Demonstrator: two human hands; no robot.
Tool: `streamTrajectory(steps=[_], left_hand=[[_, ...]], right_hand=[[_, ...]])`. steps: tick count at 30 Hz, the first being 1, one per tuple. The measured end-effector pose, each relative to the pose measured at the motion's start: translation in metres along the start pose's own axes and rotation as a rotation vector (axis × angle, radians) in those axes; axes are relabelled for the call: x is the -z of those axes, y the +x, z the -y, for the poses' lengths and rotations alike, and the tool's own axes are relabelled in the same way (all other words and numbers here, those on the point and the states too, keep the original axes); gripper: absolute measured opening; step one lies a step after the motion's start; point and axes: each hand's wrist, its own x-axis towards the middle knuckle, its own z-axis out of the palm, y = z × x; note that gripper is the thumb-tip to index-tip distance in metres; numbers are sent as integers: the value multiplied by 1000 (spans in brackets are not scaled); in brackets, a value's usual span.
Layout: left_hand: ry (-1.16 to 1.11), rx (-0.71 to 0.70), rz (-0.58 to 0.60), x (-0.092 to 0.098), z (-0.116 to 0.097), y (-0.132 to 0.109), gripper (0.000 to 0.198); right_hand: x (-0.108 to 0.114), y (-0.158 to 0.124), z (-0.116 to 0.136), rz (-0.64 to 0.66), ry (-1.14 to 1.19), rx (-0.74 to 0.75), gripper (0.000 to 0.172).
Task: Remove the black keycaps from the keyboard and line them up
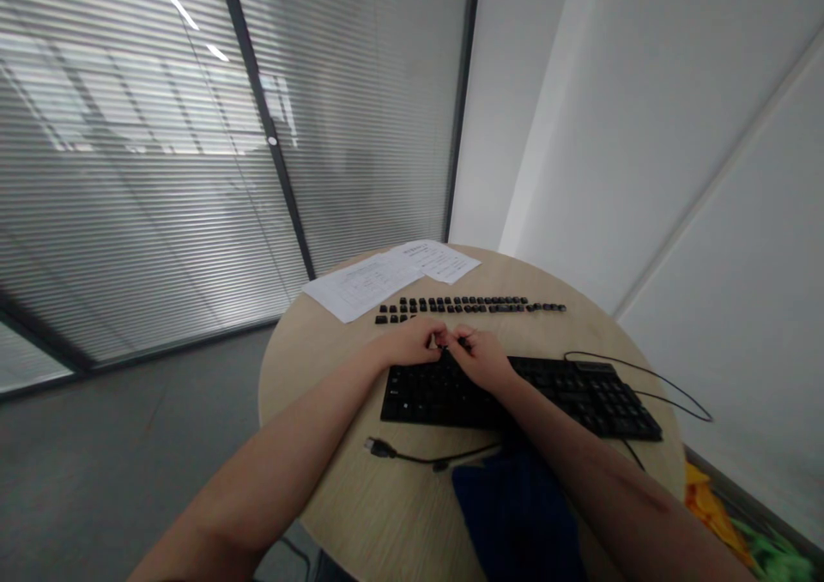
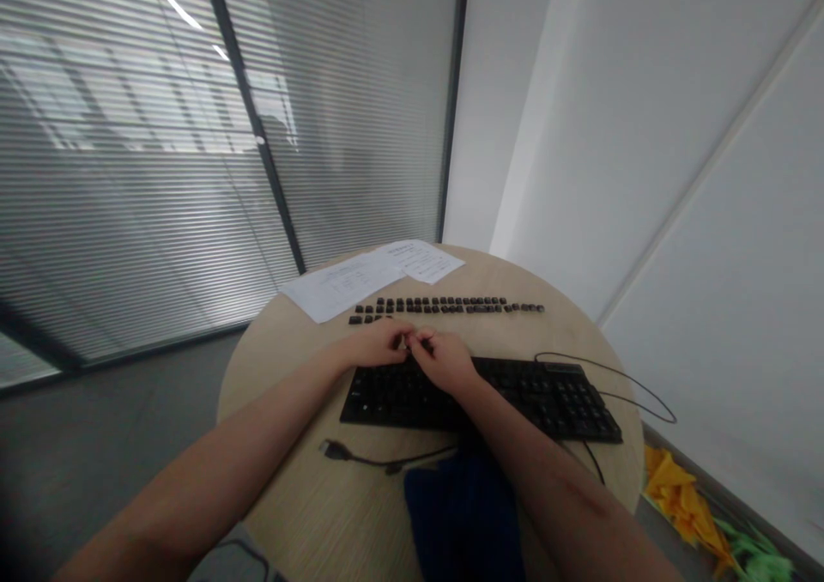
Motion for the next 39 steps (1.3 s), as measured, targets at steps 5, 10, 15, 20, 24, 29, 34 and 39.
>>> streamTrajectory(steps=[5, 10, 15, 20, 24, 29, 34, 39], left_hand=[[3, 2, 3, -2, 2, 1, 13], [19, 11, -8, -3, 1, 1, 13], [37, 22, -3, -2, -1, 0, 12], [53, 20, 2, -1, -2, 0, 13], [73, 25, 4, -1, -4, 0, 15], [108, 32, -2, 1, -7, 0, 11], [132, 44, -15, 1, -7, 0, 9], [151, 38, -47, 0, -6, 2, 18]], right_hand=[[0, 1, 1, 40, 9, 4, 23], [1, 1, 0, 49, 24, 9, 23], [1, 1, 0, 55, 10, 7, 23], [1, 0, 3, 60, -25, 0, 25], [2, 0, 3, 54, 27, 52, 25], [1, -1, 2, 22, 62, 31, 27], [0, -1, 0, -22, 63, 8, 30], [-1, 0, 0, -86, 28, -17, 34]])
